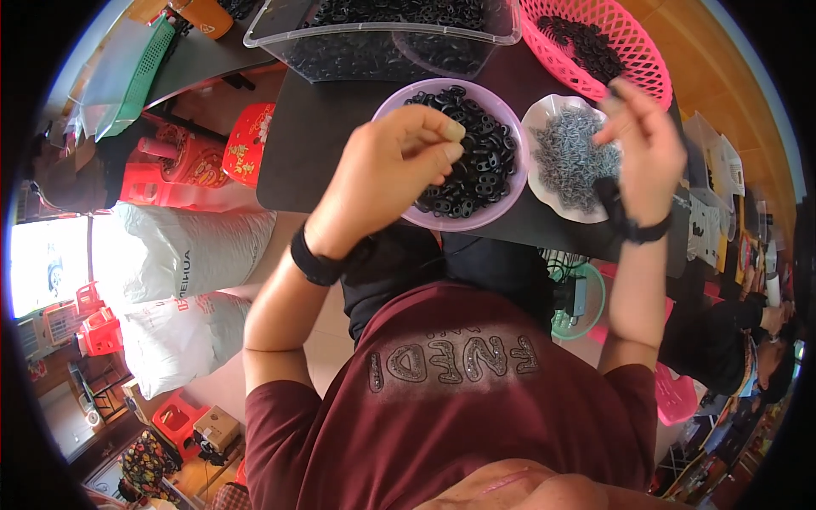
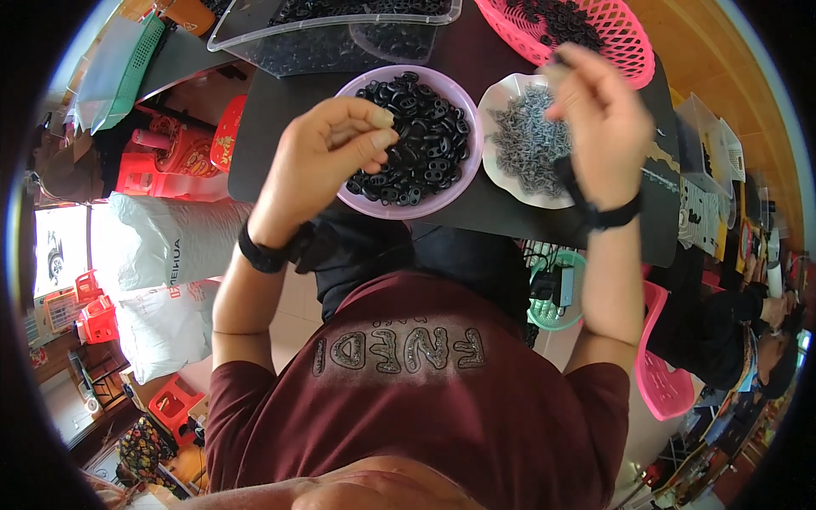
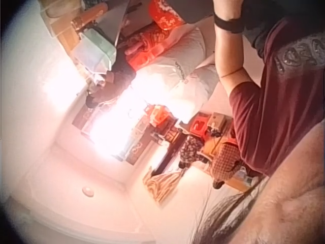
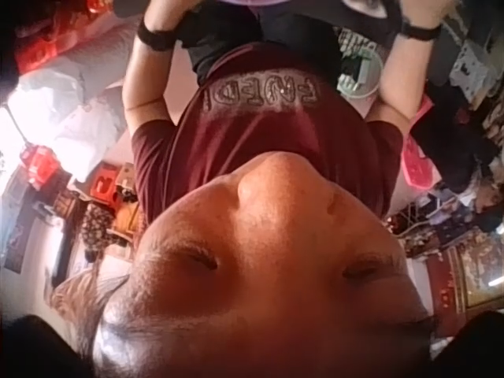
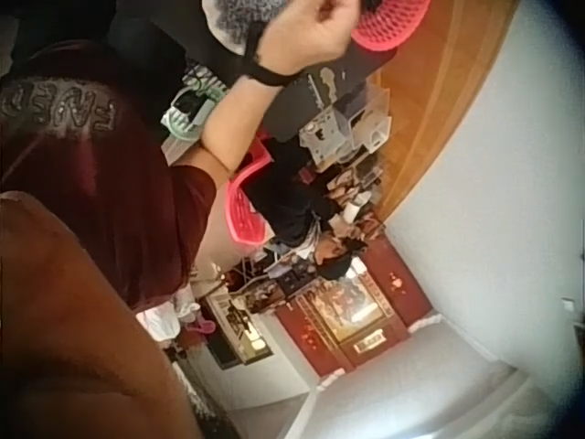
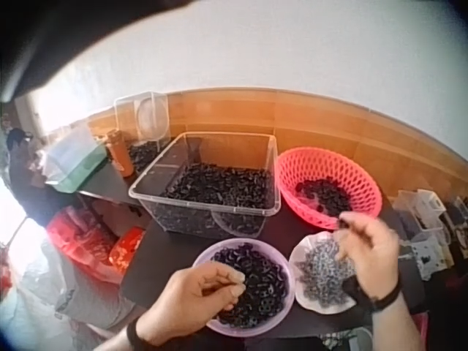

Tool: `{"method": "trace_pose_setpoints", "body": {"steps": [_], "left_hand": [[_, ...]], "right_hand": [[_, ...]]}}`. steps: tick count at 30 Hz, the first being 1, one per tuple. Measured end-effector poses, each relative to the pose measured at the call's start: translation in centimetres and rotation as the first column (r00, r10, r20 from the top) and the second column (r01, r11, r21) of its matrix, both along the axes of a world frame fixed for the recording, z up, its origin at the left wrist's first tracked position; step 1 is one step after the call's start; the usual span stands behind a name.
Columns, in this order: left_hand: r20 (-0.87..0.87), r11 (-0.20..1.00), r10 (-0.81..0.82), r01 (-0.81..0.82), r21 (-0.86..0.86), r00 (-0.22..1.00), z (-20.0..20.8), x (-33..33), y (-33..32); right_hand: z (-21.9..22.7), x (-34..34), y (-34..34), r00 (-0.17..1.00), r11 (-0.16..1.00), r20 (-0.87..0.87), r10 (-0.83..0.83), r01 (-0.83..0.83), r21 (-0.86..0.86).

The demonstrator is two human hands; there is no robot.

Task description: The person assembles plastic cord locks by taking plastic pieces and small springs from bowls and inserting the springs into the plastic pieces by hand.

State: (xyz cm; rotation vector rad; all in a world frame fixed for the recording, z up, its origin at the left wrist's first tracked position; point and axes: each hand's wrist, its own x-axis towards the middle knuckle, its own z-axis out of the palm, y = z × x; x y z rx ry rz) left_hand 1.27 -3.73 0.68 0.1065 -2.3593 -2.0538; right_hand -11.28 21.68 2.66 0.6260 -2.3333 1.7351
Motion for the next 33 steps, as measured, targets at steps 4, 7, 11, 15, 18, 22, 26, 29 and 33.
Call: {"method": "trace_pose_setpoints", "body": {"steps": [4, 7, 11, 15, 18, 22, 26, 29, 33], "left_hand": [[-0.057, 0.958, -0.099, 0.080, -0.276, 0.993, -0.2, -3.3, -0.7], [-0.100, 0.854, -0.170, 0.096, -0.511, 0.980, -0.8, -5.1, -0.8], [-0.056, 0.736, -0.267, 0.166, -0.656, 0.962, -1.6, -7.7, 0.3], [-0.119, 0.584, -0.388, 0.144, -0.799, 0.914, -2.2, -8.7, 1.2], [-0.049, 0.467, -0.419, 0.169, -0.868, 0.906, -3.0, -9.2, 1.6], [-0.045, 0.446, -0.400, 0.151, -0.882, 0.915, -3.1, -9.1, 1.9], [-0.047, 0.430, -0.433, 0.160, -0.888, 0.900, -3.0, -8.4, 2.1], [-0.021, 0.402, -0.436, 0.173, -0.899, 0.900, -2.9, -8.1, 2.3], [-0.031, 0.400, -0.420, 0.154, -0.903, 0.907, -3.2, -8.0, 2.2]], "right_hand": [[0.8, -9.3, 6.3, 0.993, 0.980, -0.075, -0.094, 0.106, 0.170], [-0.8, -11.6, 6.8, 0.971, 0.935, -0.171, -0.168, 0.212, 0.285], [-0.9, -7.4, 5.7, 0.880, 0.883, -0.455, -0.135, 0.315, 0.347], [-1.6, -3.2, 4.6, 0.937, 0.834, -0.289, 0.198, -0.006, 0.552], [-2.4, -1.6, 4.3, 0.951, 0.751, -0.074, 0.300, -0.188, 0.633], [-3.5, -1.6, 4.2, 0.917, 0.665, -0.051, 0.396, -0.248, 0.705], [-3.8, -1.7, 4.0, 0.913, 0.647, -0.052, 0.405, -0.247, 0.721], [-3.2, -1.5, 4.0, 0.931, 0.667, -0.045, 0.362, -0.225, 0.710], [-2.4, -1.0, 3.9, 0.962, 0.734, -0.043, 0.269, -0.176, 0.656]]}}
